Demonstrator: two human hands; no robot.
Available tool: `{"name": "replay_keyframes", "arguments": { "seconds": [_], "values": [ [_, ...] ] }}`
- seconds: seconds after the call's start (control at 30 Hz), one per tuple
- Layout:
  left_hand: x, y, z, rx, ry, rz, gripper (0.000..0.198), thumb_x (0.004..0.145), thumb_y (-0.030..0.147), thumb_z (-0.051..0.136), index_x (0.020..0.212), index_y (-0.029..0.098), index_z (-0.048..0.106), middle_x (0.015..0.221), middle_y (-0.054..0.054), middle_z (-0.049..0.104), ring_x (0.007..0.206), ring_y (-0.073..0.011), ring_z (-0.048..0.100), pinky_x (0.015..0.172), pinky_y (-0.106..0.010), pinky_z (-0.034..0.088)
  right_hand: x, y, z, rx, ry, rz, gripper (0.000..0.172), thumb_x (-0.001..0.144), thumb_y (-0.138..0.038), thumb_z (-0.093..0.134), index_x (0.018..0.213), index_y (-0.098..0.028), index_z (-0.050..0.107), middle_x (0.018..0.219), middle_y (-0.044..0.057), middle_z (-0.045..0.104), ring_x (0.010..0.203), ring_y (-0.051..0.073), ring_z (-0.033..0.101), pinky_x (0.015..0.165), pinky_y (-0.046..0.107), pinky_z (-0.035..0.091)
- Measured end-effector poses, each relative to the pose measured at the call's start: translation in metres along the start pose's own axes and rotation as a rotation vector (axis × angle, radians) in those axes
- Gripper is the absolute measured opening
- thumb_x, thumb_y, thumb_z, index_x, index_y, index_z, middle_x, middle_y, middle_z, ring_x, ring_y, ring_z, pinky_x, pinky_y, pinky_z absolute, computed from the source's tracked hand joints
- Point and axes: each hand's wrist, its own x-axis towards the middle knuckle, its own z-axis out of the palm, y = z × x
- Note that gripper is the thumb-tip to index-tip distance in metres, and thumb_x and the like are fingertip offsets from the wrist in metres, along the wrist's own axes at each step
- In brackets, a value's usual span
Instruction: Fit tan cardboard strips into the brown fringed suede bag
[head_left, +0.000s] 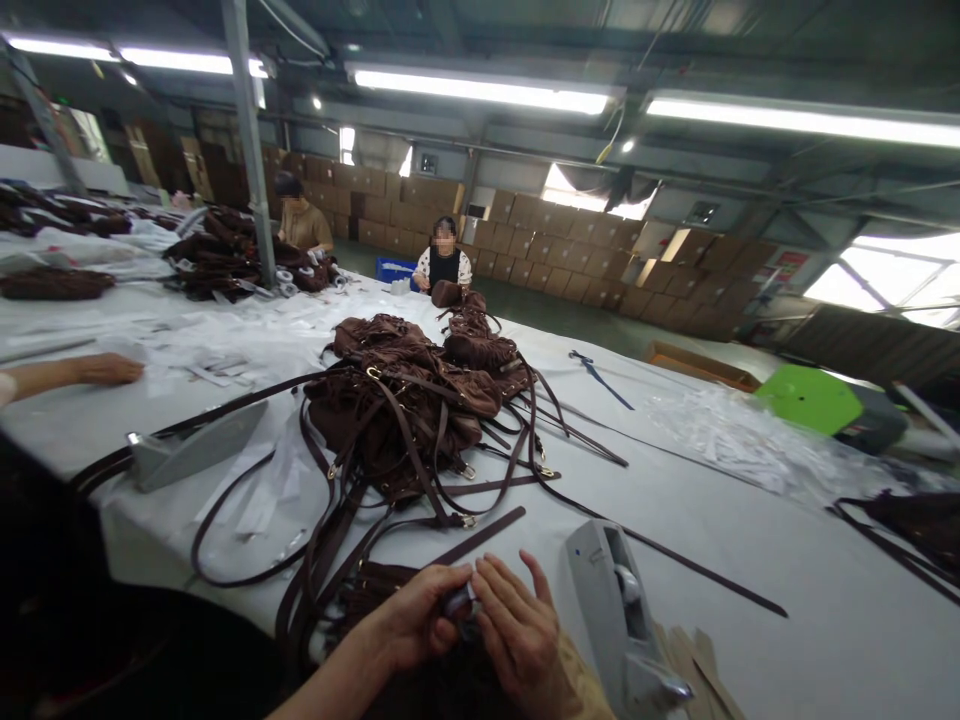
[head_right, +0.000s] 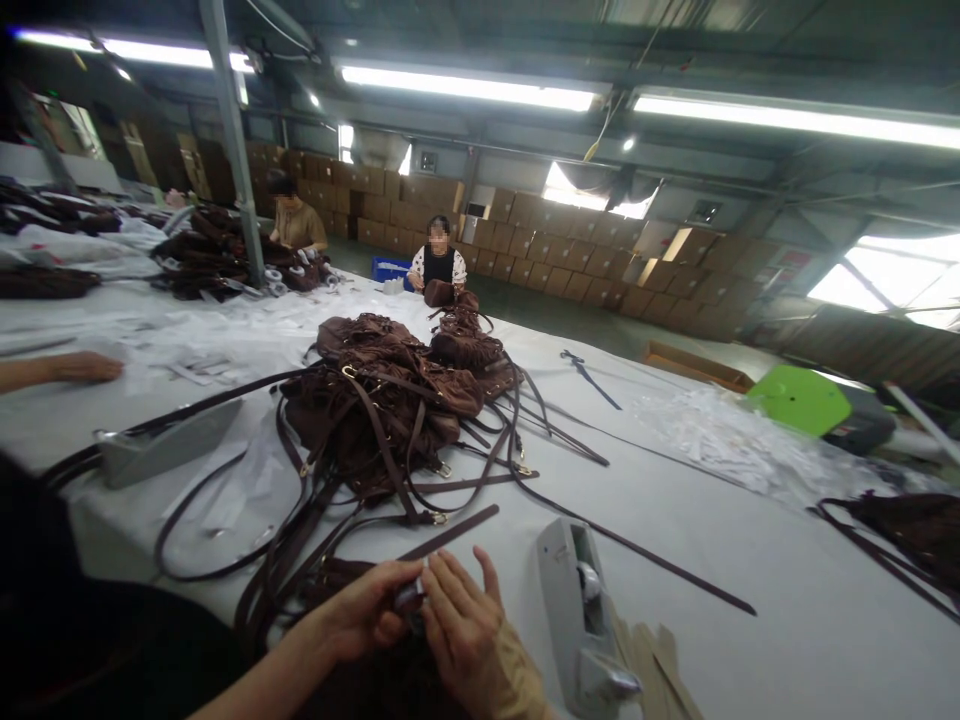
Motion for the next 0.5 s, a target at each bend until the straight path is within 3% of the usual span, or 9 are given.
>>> {"name": "replay_keyframes", "arguments": {
  "seconds": [0.17, 0.27, 0.4, 0.5],
  "values": [
    [0.006, -0.012, -0.011, 0.024, 0.057, 0.042, 0.039, 0.068, 0.044, 0.08, 0.076, 0.015, 0.055, 0.058, 0.005, 0.053, 0.034, -0.0015, 0.037, 0.032, -0.011, 0.018, -0.013, -0.012, 0.035, -0.153, 0.069, 0.133, 0.045, 0.091, -0.014, 0.052, 0.137, -0.017, 0.051, 0.14, 0.011, 0.057, 0.134, 0.029, 0.047, 0.121, 0.053, 0.001],
    [0.006, -0.022, -0.018, 0.067, 0.096, 0.052, 0.048, 0.058, 0.049, 0.084, 0.076, 0.016, 0.053, 0.056, 0.007, 0.051, 0.033, -0.0007, 0.035, 0.032, -0.011, 0.015, -0.02, -0.026, 0.042, -0.187, 0.062, 0.226, 0.043, 0.093, -0.02, 0.052, 0.136, -0.023, 0.054, 0.138, 0.011, 0.059, 0.129, 0.029, 0.052, 0.121, 0.051, 0.003],
    [0.012, -0.034, -0.028, 0.185, 0.168, 0.112, 0.054, 0.056, 0.06, 0.08, 0.072, 0.018, 0.05, 0.052, 0.009, 0.046, 0.031, -0.0012, 0.032, 0.032, -0.013, 0.011, -0.05, -0.016, 0.015, -0.154, 0.064, 0.319, 0.043, 0.095, -0.025, 0.05, 0.138, -0.026, 0.05, 0.138, 0.009, 0.058, 0.128, 0.027, 0.053, 0.115, 0.049, 0.026],
    [0.017, -0.037, -0.033, 0.205, 0.155, 0.162, 0.054, 0.06, 0.065, 0.075, 0.069, 0.019, 0.049, 0.052, 0.009, 0.045, 0.03, -0.0017, 0.029, 0.031, -0.015, 0.009, -0.076, 0.017, -0.014, -0.106, 0.283, 0.56, 0.038, 0.097, -0.025, 0.049, 0.135, -0.023, 0.053, 0.129, 0.01, 0.064, 0.12, 0.026, 0.059, 0.106, 0.048, 0.042]
  ]
}}
